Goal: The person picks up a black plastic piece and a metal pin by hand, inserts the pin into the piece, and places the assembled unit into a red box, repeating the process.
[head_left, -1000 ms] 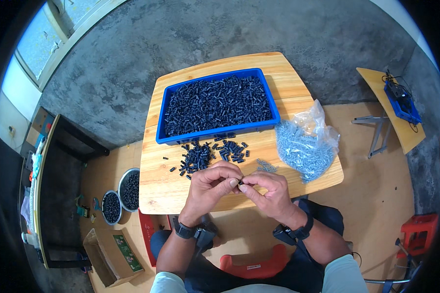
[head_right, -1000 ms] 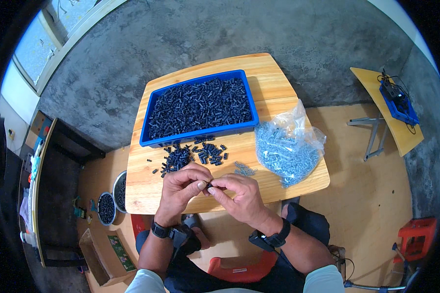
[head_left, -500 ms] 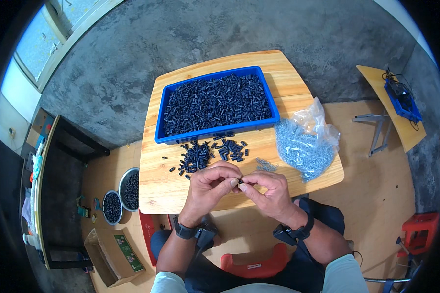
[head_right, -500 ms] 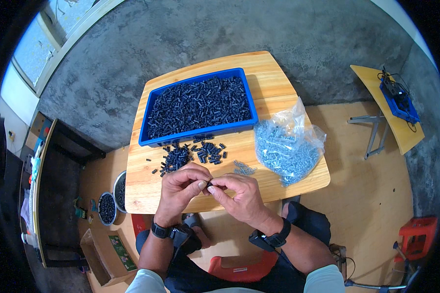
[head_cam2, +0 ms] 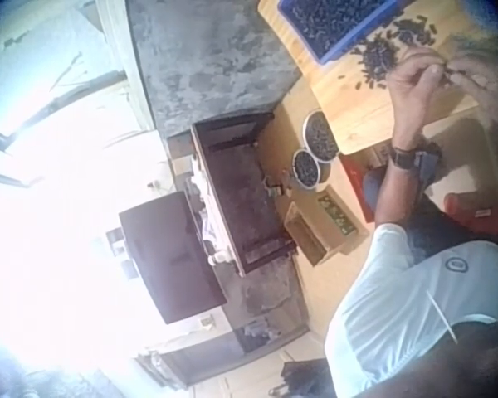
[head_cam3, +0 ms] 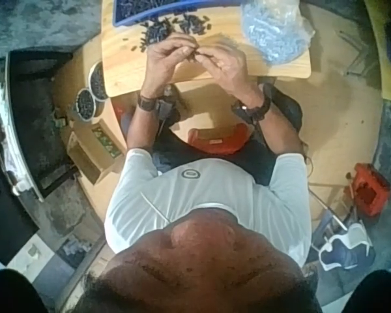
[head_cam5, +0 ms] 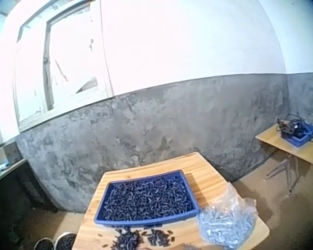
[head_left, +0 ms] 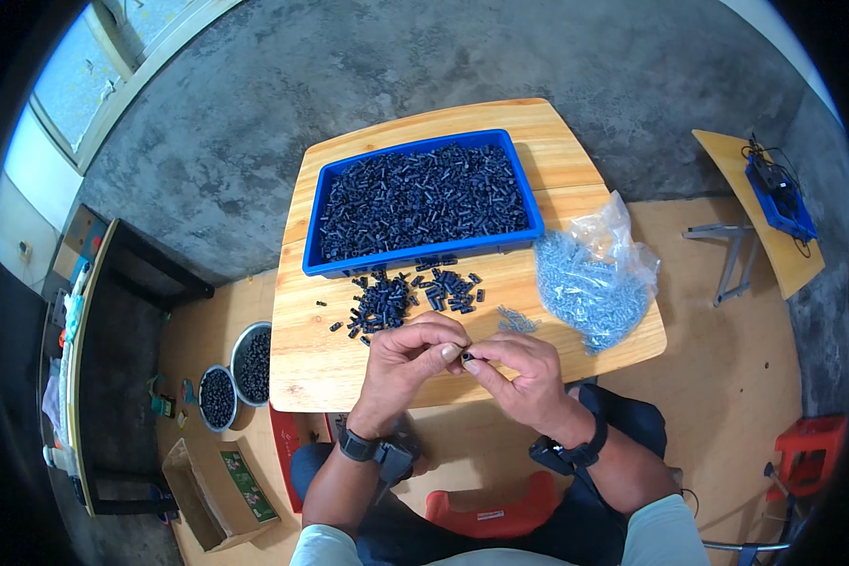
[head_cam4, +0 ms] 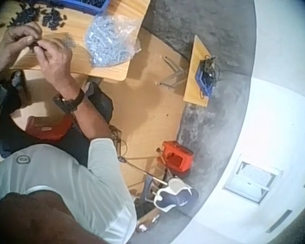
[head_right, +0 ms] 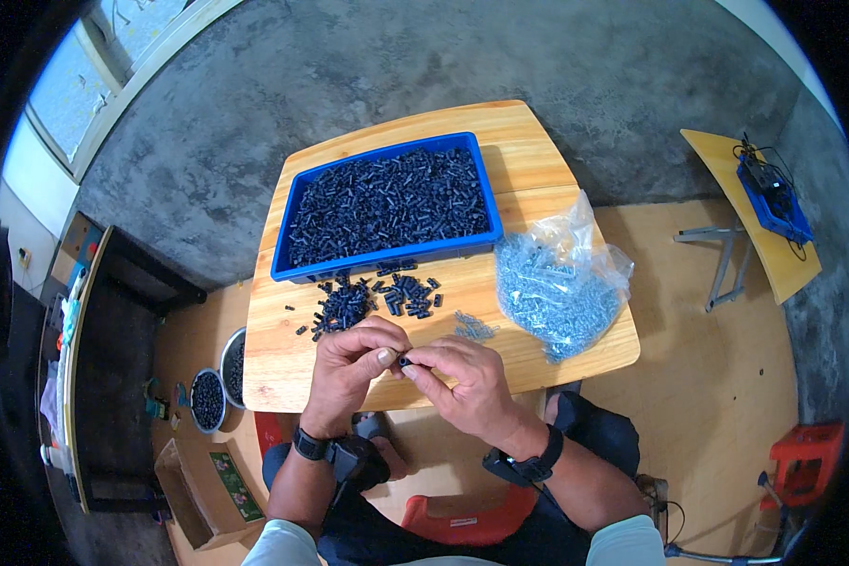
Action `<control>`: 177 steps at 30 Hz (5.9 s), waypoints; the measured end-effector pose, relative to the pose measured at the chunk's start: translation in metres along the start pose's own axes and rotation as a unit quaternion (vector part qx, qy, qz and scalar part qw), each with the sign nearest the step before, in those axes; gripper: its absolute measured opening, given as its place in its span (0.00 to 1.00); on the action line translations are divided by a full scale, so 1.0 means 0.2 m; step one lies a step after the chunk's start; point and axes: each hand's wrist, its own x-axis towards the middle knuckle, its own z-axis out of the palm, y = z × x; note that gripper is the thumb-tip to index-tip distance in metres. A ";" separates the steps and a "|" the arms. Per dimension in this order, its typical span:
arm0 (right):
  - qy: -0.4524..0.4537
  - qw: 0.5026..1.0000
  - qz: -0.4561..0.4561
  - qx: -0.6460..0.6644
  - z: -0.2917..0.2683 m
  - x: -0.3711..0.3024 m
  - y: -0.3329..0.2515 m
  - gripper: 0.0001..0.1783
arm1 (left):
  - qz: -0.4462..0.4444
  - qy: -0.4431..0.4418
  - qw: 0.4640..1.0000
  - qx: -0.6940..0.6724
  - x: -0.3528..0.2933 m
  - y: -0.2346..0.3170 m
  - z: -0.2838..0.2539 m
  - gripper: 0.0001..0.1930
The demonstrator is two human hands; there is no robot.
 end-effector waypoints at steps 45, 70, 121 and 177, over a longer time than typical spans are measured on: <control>0.036 0.996 -0.042 -0.066 0.00 -0.01 -0.02 0.08 | 0.034 -0.012 0.992 0.118 0.00 0.00 0.00 0.04; 0.032 0.990 -0.076 -0.113 -0.01 -0.01 -0.03 0.09 | 0.022 -0.017 0.993 0.113 -0.01 0.01 0.00 0.05; 0.022 0.980 -0.105 -0.166 -0.03 -0.02 -0.03 0.10 | -0.028 0.008 1.000 0.003 -0.03 -0.05 0.02 0.08; -0.010 0.988 -0.039 -0.150 -0.01 -0.06 0.01 0.08 | 0.023 -0.011 0.946 0.324 -0.07 0.03 0.08 0.04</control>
